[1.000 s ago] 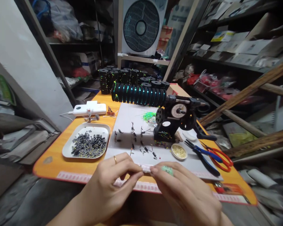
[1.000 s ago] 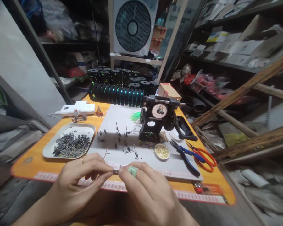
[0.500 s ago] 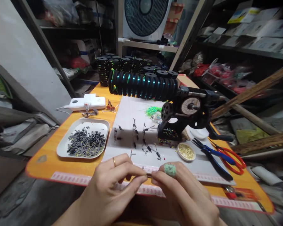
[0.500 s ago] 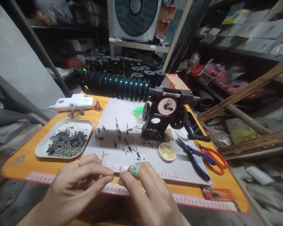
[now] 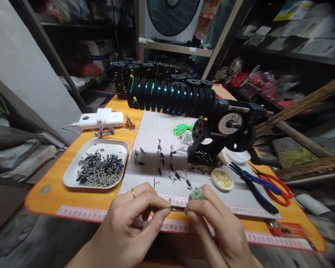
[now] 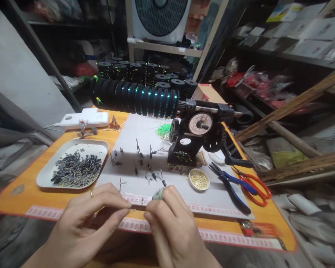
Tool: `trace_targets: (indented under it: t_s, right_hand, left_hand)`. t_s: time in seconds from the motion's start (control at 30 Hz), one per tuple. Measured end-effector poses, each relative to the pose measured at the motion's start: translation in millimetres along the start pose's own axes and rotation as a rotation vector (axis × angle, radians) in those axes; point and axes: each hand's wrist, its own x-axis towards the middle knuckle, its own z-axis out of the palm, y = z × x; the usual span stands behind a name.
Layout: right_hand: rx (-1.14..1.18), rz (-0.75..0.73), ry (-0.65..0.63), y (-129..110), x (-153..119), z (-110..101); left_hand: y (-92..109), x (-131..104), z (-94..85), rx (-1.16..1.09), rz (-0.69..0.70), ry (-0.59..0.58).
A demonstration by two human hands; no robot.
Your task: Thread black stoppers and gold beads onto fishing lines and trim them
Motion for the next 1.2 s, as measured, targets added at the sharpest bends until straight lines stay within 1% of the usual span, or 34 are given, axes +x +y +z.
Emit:
trace_targets:
  t_s: [0.17, 0.23, 0.3, 0.4, 0.5, 0.57, 0.63, 0.73, 0.83, 0.93, 1.03, 1.13, 1.2]
  right_hand:
    - [0.114, 0.15, 0.021, -5.2, -0.3, 1.4]
    - [0.118, 0.158, 0.037, -6.9, 0.2, -0.2]
    - [0.076, 0.121, 0.058, -7.6, -0.5, -1.7]
    - [-0.084, -0.016, 0.115, -7.1, -3.3, -0.2]
    - [-0.234, -0.153, 0.149, -6.2, -5.0, 6.0]
    - [-0.262, -0.211, 0.134, -6.4, -4.3, 10.3]
    - [-0.239, -0.226, 0.134, -7.3, -2.3, 13.0]
    - [-0.184, -0.189, 0.176, -10.1, 1.8, 13.7]
    - [-0.18, -0.175, 0.177, -14.2, 5.3, 12.5]
    - [-0.193, -0.182, 0.19, -17.1, 6.4, 12.0]
    - [-0.175, -0.154, 0.191, -17.8, 5.2, 11.7]
    - [-0.08, -0.094, 0.147, -17.5, 4.0, 9.5]
    - [0.02, -0.013, 0.113, -17.4, 4.2, 7.2]
  left_hand:
    - [-0.7, 0.1, -0.8, 0.011, 0.012, 0.018]
    - [-2.1, 0.0, -1.2, 0.008, 0.007, 0.018]
    - [-3.7, 0.0, -1.4, 0.002, -0.002, 0.019]
    - [-5.2, -0.1, -0.6, 0.011, -0.006, 0.033]
    - [-4.2, -0.1, 1.7, 0.043, 0.017, 0.074]
    - [-2.2, 0.2, 3.6, 0.035, 0.051, 0.098]
    - [-0.1, 0.5, 5.3, -0.017, 0.073, 0.107]
    - [1.8, 1.1, 7.3, -0.121, 0.078, 0.116]
    - [2.3, 1.8, 9.3, -0.157, 0.112, 0.157]
    - [2.3, 2.2, 10.9, -0.126, 0.182, 0.199]
    - [2.6, 2.5, 11.6, -0.051, 0.232, 0.211]
    - [4.0, 3.3, 12.1, 0.028, 0.232, 0.21]
    - [5.4, 4.1, 12.8, 0.022, 0.204, 0.221]
